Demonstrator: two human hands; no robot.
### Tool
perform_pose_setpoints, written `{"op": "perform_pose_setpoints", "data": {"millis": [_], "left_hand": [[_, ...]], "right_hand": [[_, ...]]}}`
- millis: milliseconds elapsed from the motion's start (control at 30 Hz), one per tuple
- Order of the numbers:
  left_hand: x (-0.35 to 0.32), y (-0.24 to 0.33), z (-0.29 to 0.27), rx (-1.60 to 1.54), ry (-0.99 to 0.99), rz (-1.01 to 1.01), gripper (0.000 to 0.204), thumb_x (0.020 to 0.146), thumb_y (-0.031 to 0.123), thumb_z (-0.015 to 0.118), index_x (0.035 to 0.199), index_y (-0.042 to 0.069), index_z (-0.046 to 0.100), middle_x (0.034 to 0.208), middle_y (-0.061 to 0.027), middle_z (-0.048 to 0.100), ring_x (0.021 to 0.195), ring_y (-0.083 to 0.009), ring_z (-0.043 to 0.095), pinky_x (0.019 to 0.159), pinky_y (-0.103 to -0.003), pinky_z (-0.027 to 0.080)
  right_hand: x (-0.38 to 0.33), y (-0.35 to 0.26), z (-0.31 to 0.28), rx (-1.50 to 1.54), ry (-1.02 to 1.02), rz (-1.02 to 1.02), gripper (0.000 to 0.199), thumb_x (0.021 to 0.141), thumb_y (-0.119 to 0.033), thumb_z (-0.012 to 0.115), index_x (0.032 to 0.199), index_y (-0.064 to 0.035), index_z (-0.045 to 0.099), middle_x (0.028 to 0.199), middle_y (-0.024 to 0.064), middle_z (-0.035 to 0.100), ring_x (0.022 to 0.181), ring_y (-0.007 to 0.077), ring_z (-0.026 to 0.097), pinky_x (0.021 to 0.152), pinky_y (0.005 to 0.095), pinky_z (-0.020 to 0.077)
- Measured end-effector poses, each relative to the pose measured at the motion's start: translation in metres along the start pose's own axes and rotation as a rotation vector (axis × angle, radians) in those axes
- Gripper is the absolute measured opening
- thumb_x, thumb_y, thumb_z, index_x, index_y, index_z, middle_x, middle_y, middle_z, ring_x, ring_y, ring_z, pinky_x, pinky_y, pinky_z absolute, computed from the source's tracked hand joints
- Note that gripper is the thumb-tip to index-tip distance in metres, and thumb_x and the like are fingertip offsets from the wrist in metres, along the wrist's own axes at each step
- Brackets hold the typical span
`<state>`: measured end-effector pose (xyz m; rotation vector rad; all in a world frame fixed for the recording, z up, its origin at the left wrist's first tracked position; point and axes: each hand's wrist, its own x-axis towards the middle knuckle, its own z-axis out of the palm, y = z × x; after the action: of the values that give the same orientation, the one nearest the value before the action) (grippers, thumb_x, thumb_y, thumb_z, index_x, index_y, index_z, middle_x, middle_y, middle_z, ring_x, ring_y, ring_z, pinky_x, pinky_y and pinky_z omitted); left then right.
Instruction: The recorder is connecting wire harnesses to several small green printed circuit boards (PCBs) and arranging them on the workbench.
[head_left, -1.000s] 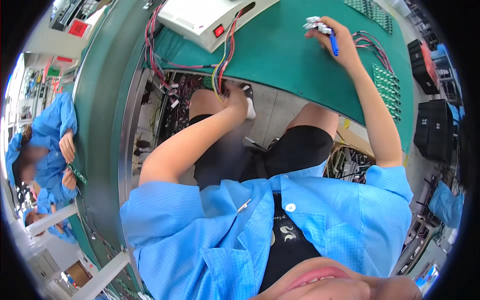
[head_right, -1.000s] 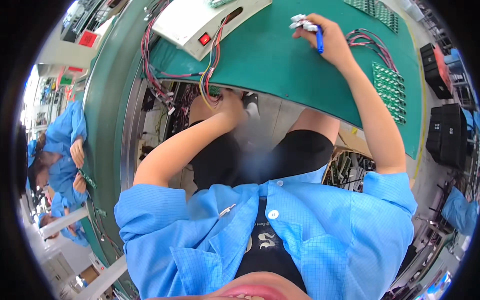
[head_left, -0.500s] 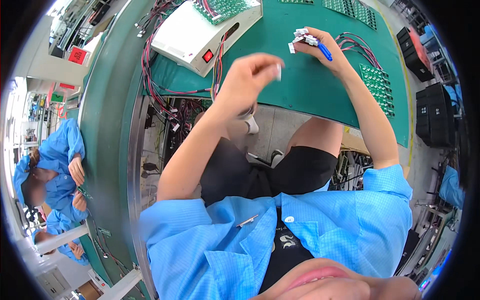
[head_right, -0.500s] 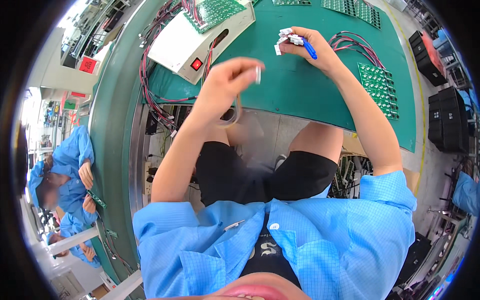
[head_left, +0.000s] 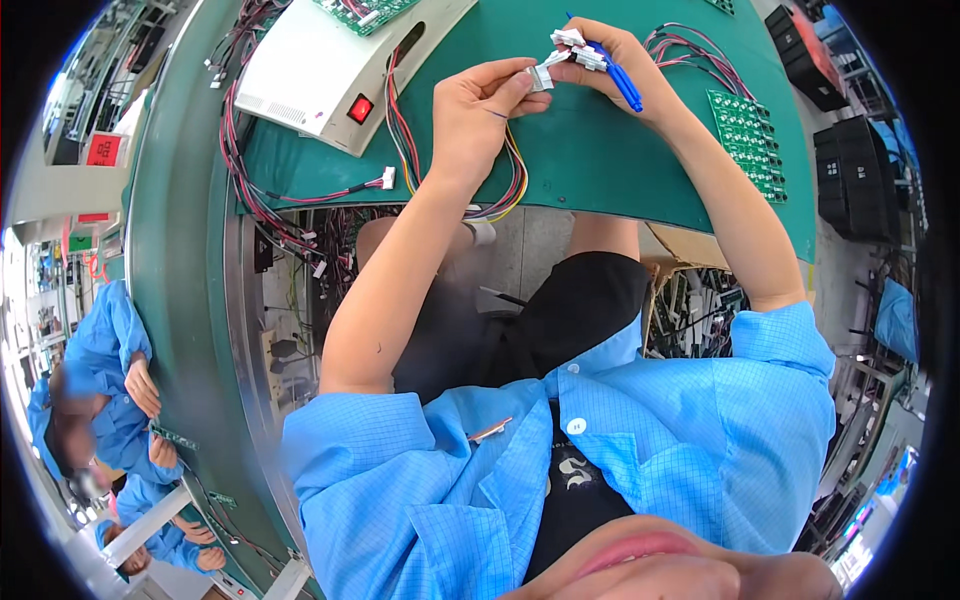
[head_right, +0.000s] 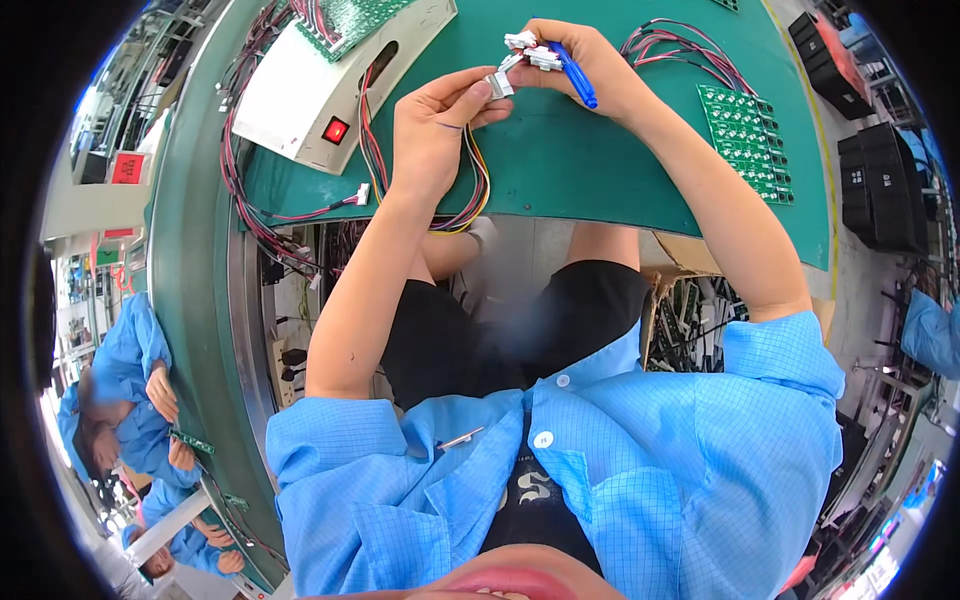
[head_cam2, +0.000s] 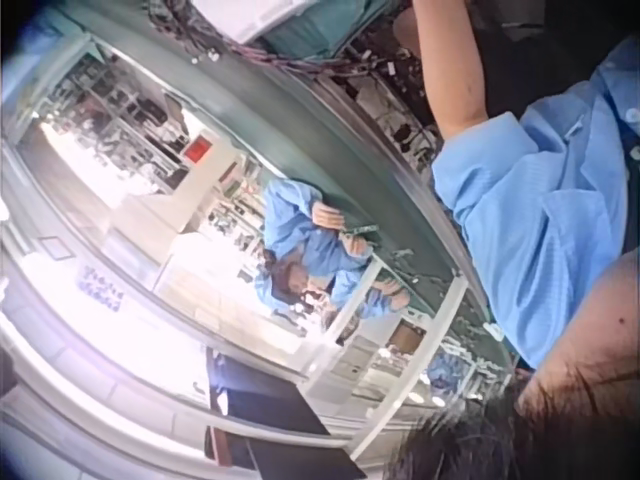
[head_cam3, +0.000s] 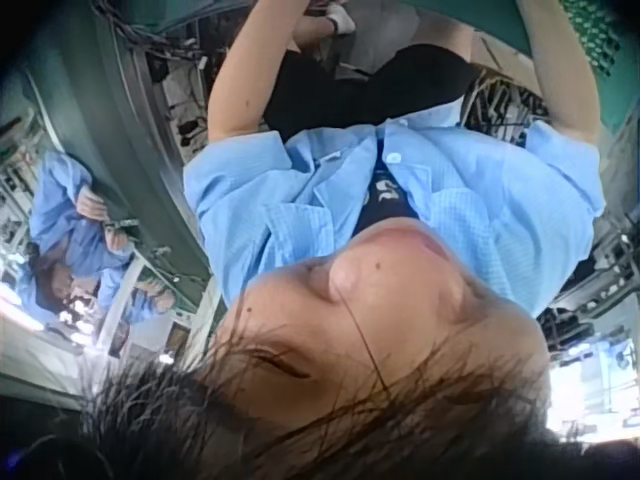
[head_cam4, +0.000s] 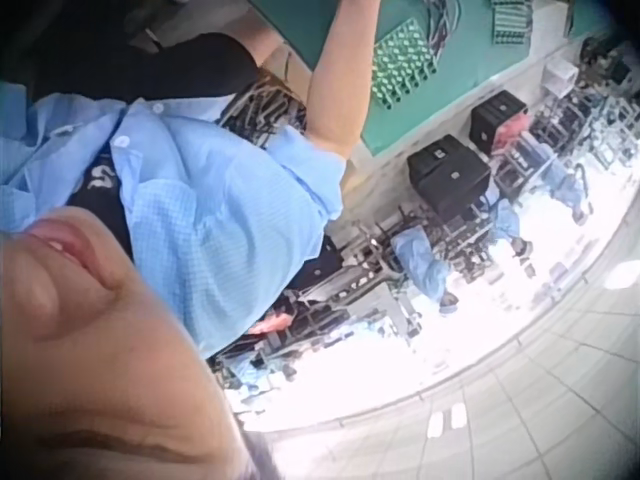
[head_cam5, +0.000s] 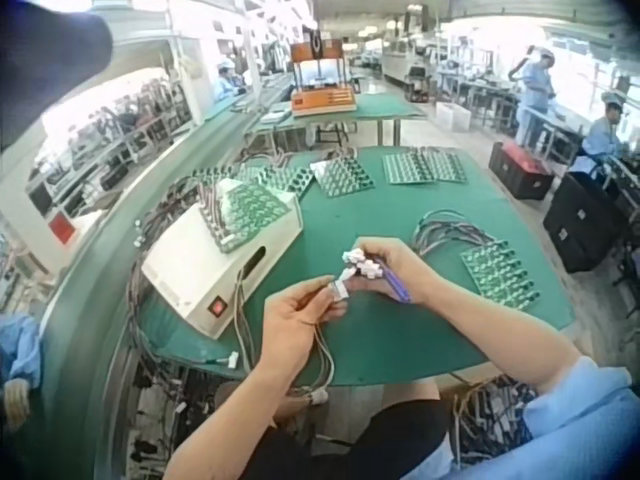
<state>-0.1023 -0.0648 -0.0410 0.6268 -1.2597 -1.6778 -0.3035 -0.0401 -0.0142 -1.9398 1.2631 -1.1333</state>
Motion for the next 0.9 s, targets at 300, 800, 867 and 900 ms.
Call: {"op": "perform_pose_setpoints", "data": {"millis": [300, 800, 867, 900], "left_hand": [[-0.001, 0.000, 0.000, 0.017, -0.001, -0.004, 0.020, 0.094, 0.000, 0.060, 0.109, -0.010, 0.065, 0.090, -0.0158, 0.070, 0.076, -0.0186, 0.071, 0.072, -0.027, 0.061], [-0.028, 0.038, 0.028, 0.914, 0.158, 0.589, 0.020, 0.088, 0.001, 0.061, 0.108, -0.001, 0.065, 0.107, -0.0129, 0.066, 0.098, -0.0225, 0.063, 0.084, -0.034, 0.051], [-0.025, 0.068, 0.065, 1.040, 0.213, 0.850, 0.022, 0.086, -0.001, 0.062, 0.108, 0.000, 0.065, 0.108, -0.0128, 0.065, 0.101, -0.0241, 0.062, 0.087, -0.035, 0.049], [-0.022, 0.083, 0.079, 1.018, -0.022, 0.835, 0.025, 0.083, -0.001, 0.064, 0.108, 0.000, 0.065, 0.109, -0.0126, 0.064, 0.103, -0.0259, 0.061, 0.090, -0.036, 0.048]], "right_hand": [[0.002, 0.011, 0.007, 0.008, 0.040, -0.074, 0.019, 0.084, -0.009, 0.076, 0.095, -0.0053, 0.061, 0.084, -0.0016, 0.064, 0.080, 0.0049, 0.057, 0.073, 0.0235, 0.0471], [-0.009, 0.008, 0.037, 0.026, 0.110, -0.088, 0.026, 0.079, -0.012, 0.075, 0.097, -0.0075, 0.058, 0.081, 0.0084, 0.064, 0.076, 0.0235, 0.064, 0.068, 0.0353, 0.0495], [-0.012, 0.004, 0.039, -0.015, 0.114, -0.141, 0.025, 0.081, -0.019, 0.074, 0.098, -0.0108, 0.058, 0.082, 0.0102, 0.065, 0.075, 0.0332, 0.064, 0.066, 0.0406, 0.0493], [-0.013, -0.001, 0.042, -0.058, 0.089, -0.175, 0.024, 0.081, -0.017, 0.073, 0.099, -0.0119, 0.058, 0.085, 0.0102, 0.066, 0.076, 0.0340, 0.065, 0.066, 0.0416, 0.0495]]}}
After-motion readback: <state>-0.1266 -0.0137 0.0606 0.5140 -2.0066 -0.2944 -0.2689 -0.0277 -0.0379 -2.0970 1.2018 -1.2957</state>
